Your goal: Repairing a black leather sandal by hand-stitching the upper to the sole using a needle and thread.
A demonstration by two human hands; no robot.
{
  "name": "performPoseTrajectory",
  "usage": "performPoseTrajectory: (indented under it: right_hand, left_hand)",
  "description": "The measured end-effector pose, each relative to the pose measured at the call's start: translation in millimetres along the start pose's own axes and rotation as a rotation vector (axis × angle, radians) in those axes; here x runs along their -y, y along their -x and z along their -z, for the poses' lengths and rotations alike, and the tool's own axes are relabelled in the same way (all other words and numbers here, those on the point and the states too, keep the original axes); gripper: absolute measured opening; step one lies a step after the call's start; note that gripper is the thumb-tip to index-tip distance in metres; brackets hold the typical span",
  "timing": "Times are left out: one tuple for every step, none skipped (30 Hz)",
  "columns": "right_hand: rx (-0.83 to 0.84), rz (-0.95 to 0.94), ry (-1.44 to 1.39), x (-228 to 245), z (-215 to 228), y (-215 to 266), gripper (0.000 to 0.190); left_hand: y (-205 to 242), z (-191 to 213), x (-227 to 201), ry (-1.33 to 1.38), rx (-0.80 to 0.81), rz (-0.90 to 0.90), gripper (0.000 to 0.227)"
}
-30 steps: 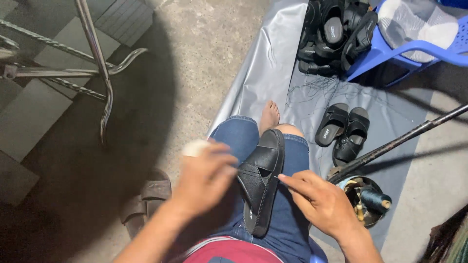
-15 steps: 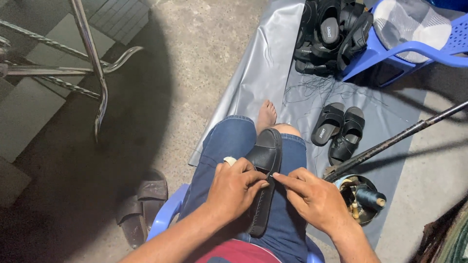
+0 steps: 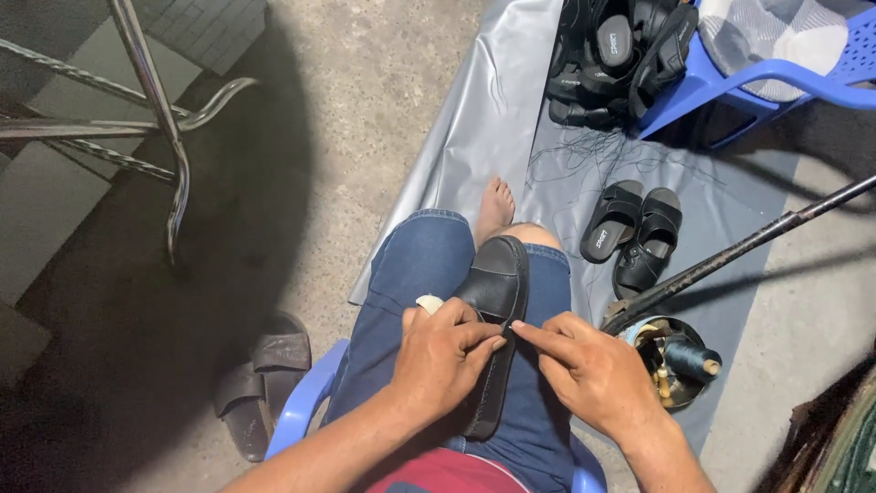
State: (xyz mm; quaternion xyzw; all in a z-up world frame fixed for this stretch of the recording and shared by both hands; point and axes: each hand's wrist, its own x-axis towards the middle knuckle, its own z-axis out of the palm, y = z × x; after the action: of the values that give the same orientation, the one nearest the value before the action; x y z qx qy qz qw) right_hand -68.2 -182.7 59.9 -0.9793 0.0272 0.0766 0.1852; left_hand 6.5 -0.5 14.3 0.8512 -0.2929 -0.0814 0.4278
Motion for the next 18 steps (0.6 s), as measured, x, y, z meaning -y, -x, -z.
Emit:
performPoseTrajectory:
  right_hand:
    - [0.005, -0.003, -0.002, -0.2, 0.2, 1.1, 0.046]
    - [0.009, -0.013, -0.041, -0.7, 0.6, 0.5, 0.044]
    - [0.014, -0.023, -0.079, -1.1, 1.4, -0.1, 0.043]
    - [0.014, -0.022, -0.081, -1.2, 3.4, -1.9, 0.043]
    - [0.041, -0.016, -0.089, -1.6, 5.5, -3.5, 0.044]
    - [0.07, -0.016, -0.097, -2.0, 7.4, -3.6, 0.046]
    - [0.072, -0.02, -0.1, -1.9, 7.7, -3.6, 0.046]
    - [0.063, -0.007, -0.123, -1.8, 8.4, -4.1, 0.046]
    - [0.054, 0.005, -0.147, -1.5, 9.0, -4.6, 0.046]
    - [0.055, 0.006, -0.146, -2.2, 8.3, -4.6, 0.046]
    - [0.056, 0.008, -0.138, -2.7, 7.5, -4.6, 0.046]
    - [0.057, 0.01, -0.13, -3.0, 6.5, -4.0, 0.047]
    - [0.058, 0.01, -0.13, -2.8, 5.6, -3.9, 0.047]
    - [0.042, 0.011, -0.096, -2.7, 4.8, -3.4, 0.046]
    - [0.026, 0.013, -0.061, -2.5, 4.1, -2.9, 0.045]
    - [0.025, 0.013, -0.06, -1.1, 4.5, -2.6, 0.045]
    - [0.04, -0.002, 0.003, 0.4, 5.0, -2.4, 0.044]
    - [0.055, -0.017, 0.066, 1.8, 5.4, -2.2, 0.044]
  left_hand:
    - [0.6, -0.1, -0.6, 0.002, 0.005, 0.004, 0.012]
    - [0.1, 0.2, -0.8, 0.001, 0.007, -0.001, 0.012]
    - [-0.4, 0.7, -1.2, 0.0, 0.01, -0.005, 0.012]
    - [-1.0, 2.2, -0.5, -0.002, 0.01, -0.004, 0.012]
    - [-1.6, 3.5, 0.0, 0.017, 0.025, -0.004, 0.013]
    - [-1.5, 4.1, 0.2, 0.038, 0.044, -0.004, 0.014]
    - [-1.2, 4.4, 0.7, 0.039, 0.049, -0.003, 0.014]
    - [-1.2, 4.7, 1.0, 0.037, 0.048, -0.001, 0.015]
    - [-1.1, 5.4, 1.4, 0.035, 0.047, 0.0, 0.015]
    - [-1.4, 5.0, 1.3, 0.035, 0.047, 0.002, 0.015]
    - [-1.5, 4.7, 1.3, 0.038, 0.042, 0.0, 0.015]
    - [-1.1, 4.4, 1.1, 0.041, 0.038, -0.002, 0.015]
    - [-0.9, 5.0, 0.2, 0.041, 0.039, -0.001, 0.015]
    - [-1.2, 5.3, -0.7, 0.047, 0.037, -0.001, 0.015]
    - [-1.3, 5.7, -1.8, 0.054, 0.035, -0.002, 0.015]
    - [-1.4, 4.9, -2.3, 0.055, 0.034, -0.003, 0.015]
    - [-1.4, 4.2, -2.9, 0.052, 0.042, 0.005, 0.015]
    - [-1.4, 3.5, -3.5, 0.048, 0.05, 0.013, 0.015]
